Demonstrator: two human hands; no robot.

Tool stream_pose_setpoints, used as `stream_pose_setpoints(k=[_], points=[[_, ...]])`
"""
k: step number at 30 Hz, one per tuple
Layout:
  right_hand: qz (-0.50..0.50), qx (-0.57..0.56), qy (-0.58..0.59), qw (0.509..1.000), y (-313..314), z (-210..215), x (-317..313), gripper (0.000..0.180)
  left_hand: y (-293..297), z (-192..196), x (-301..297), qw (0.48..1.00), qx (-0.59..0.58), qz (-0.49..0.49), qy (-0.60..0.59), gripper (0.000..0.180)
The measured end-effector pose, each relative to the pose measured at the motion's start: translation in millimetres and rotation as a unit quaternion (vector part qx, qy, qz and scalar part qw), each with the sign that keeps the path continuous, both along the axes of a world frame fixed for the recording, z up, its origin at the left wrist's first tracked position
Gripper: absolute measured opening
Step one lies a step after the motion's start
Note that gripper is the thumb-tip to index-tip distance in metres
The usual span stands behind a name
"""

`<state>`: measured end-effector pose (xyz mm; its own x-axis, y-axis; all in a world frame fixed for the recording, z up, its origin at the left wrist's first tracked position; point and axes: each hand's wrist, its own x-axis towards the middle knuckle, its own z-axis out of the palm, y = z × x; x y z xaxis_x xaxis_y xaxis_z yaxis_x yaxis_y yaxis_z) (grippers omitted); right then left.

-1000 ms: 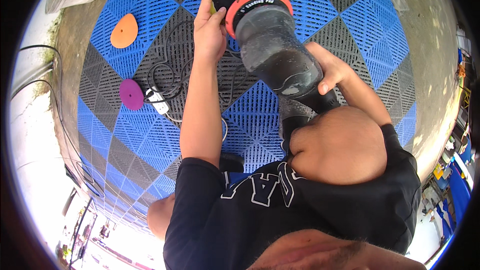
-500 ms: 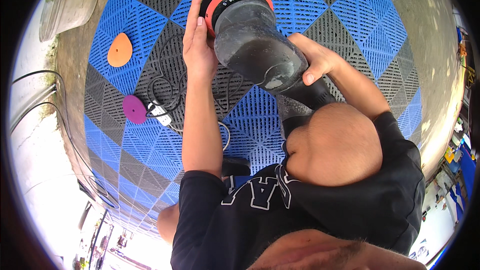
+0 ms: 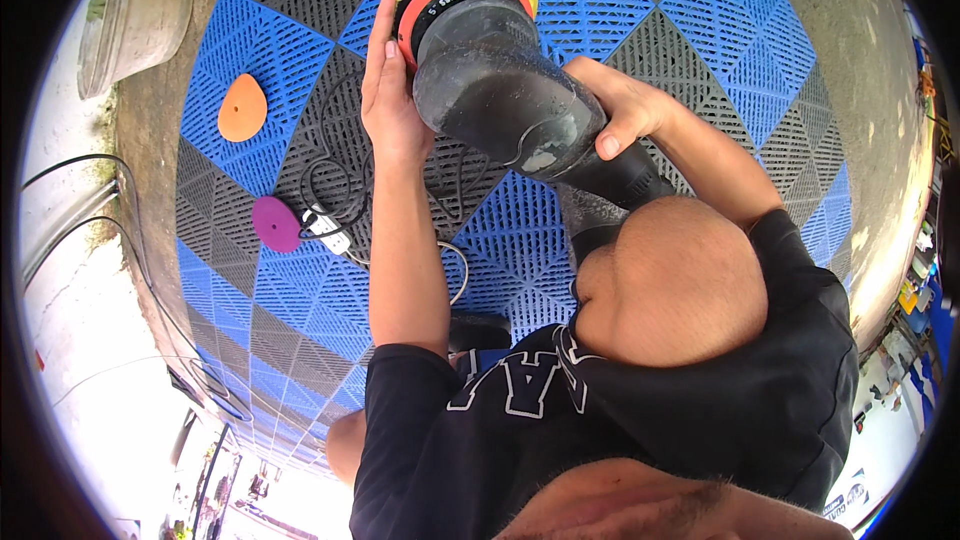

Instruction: The person attaches several circular pads to an electric polisher, securing each one by hand. The person then operates the polisher briefly to test the attachment before swapping to another pad.

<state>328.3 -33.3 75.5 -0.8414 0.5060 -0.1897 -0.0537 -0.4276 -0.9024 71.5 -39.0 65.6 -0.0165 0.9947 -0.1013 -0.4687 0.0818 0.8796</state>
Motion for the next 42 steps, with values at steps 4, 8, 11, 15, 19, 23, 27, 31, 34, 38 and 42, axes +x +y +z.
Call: stream_pose_setpoints(k=[4, 8, 11, 15, 19, 23, 27, 31, 34, 38, 42], points=[[0.006, 0.002, -0.011, 1.0, 0.1, -1.7, 0.9, 0.084, -2.2, 5.2, 2.4, 1.0, -0.022, 0.01, -0.018, 0.05], [-0.008, -0.003, 0.005, 1.0, 0.4, -7.2, -1.5, 0.087, -1.1, 3.4, 1.2, 1.0, -0.012, 0.013, 0.011, 0.048], [-0.026, -0.003, 0.011, 1.0, -1.9, -13.6, 0.4, 0.09, 1.0, 0.0, -0.5, 1.0, -0.004, 0.013, 0.024, 0.047], [-0.044, -0.013, 0.027, 0.999, -3.5, -14.5, -0.1, 0.092, -0.9, -1.5, -0.3, 0.999, -0.002, 0.023, 0.043, 0.045], [-0.044, -0.037, 0.04, 0.998, -3.6, -16.2, 0.2, 0.093, -4.5, -8.1, -6.4, 0.994, -0.001, 0.026, 0.109, 0.045], [-0.058, -0.052, 0.049, 0.996, -3.3, -21.6, 2.9, 0.093, -8.8, 2.7, -4.0, 0.997, -0.049, -0.009, 0.06, 0.046], [-0.099, -0.08, 0.066, 0.99, -3.2, -13.9, 2.2, 0.095, -21.1, -16.4, -27.6, 0.992, -0.076, -0.104, 0.004, 0.05], [-0.088, -0.083, 0.059, 0.991, 2.3, -13.0, 0.1, 0.096, -26.7, -47.9, -35.0, 0.983, -0.141, -0.112, -0.03, 0.074], [-0.082, -0.073, 0.069, 0.992, -1.8, -21.8, -3.4, 0.095, -14.0, -53.4, -35.7, 0.981, -0.166, -0.078, -0.062, 0.085], [-0.036, -0.064, 0.063, 0.995, -4.5, -25.8, -3.3, 0.093, 2.5, -22.7, -27.0, 0.969, -0.199, -0.058, -0.138, 0.092], [-0.02, -0.087, 0.027, 0.996, -6.6, -29.7, -8.9, 0.121, 7.1, -29.1, -38.2, 0.882, -0.042, -0.215, -0.417, 0.097]])
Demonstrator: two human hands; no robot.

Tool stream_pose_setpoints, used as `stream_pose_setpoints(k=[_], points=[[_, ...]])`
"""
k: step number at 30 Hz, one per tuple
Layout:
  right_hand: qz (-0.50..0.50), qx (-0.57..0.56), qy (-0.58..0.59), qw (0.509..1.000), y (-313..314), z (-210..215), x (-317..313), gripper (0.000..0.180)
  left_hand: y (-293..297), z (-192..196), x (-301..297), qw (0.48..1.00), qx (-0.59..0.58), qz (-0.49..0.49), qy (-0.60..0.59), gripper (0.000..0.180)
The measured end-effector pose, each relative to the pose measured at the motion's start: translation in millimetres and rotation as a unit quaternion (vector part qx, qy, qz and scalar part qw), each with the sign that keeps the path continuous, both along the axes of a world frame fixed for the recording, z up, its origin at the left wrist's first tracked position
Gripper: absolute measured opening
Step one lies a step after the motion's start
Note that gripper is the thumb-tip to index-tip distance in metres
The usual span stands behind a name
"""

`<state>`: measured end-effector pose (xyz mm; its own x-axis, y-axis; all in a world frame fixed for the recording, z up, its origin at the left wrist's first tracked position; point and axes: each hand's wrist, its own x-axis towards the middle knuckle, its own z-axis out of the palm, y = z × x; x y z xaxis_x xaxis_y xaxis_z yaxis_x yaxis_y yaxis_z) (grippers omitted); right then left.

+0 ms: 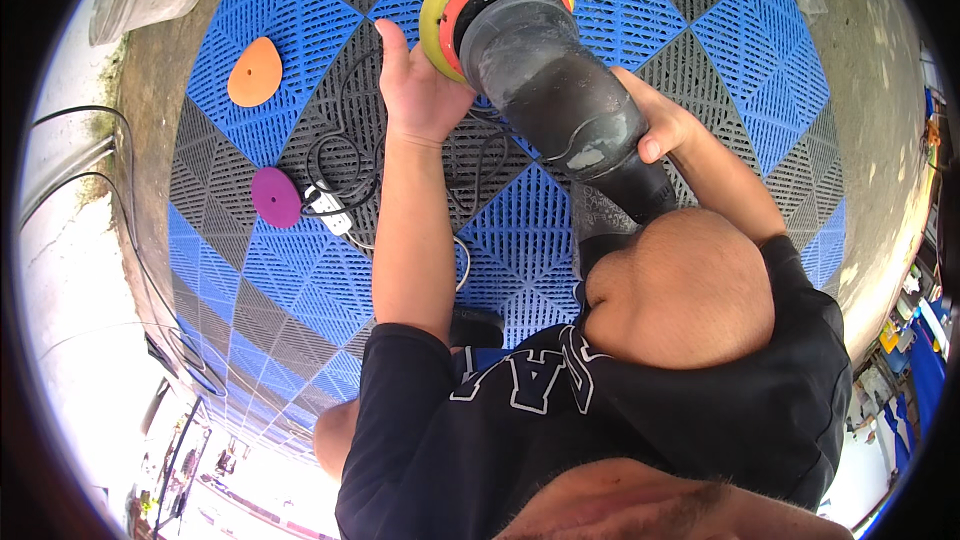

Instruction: The person attaches several circular pads to an electric polisher, securing each one by hand. The person then operates the polisher briefly to test the attachment before swapping to another pad.

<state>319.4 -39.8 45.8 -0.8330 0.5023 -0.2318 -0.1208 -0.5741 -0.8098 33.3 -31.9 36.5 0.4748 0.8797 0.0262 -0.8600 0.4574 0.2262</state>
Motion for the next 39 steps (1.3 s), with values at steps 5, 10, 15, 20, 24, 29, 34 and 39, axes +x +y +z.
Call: stream_pose_setpoints(k=[5, 10, 15, 20, 24, 29, 34, 39], points=[[-0.019, 0.037, 0.019, 0.999, -5.1, 5.8, -3.4, 0.103, -13.4, 0.9, 15.9, 0.996, -0.067, 0.054, -0.003, 0.092], [-0.028, 0.059, -0.001, 0.998, -4.7, 11.8, -3.2, 0.093, -36.2, -15.4, 25.7, 0.924, -0.205, 0.078, 0.312, 0.087], [-0.068, 0.03, -0.001, 0.997, -7.4, 9.3, -6.4, 0.092, -58.0, -50.5, 15.6, 0.913, -0.193, 0.019, 0.36, 0.086], [-0.058, 0.007, -0.01, 0.998, -10.0, 6.0, -2.5, 0.092, -55.4, -56.2, 3.7, 0.924, -0.197, 0.053, 0.324, 0.083], [-0.047, 0.012, -0.01, 0.999, -13.6, -0.7, -3.0, 0.091, -35.7, -46.8, 1.5, 0.939, -0.18, 0.071, 0.284, 0.084], [-0.035, 0.005, -0.004, 0.999, -18.1, 2.3, -6.8, 0.091, -1.1, -14.3, 8.9, 0.943, -0.195, 0.066, 0.26, 0.09], [-0.041, 0.001, -0.027, 0.999, -22.6, -3.9, -6.6, 0.091, 16.2, -22.0, -7.3, 0.992, -0.061, -0.105, -0.03, 0.086], [-0.019, 0.036, -0.019, 0.999, -32.0, 2.3, -7.7, 0.088, 2.5, -20.5, 10.0, 0.973, -0.03, 0.031, 0.227, 0.064]])
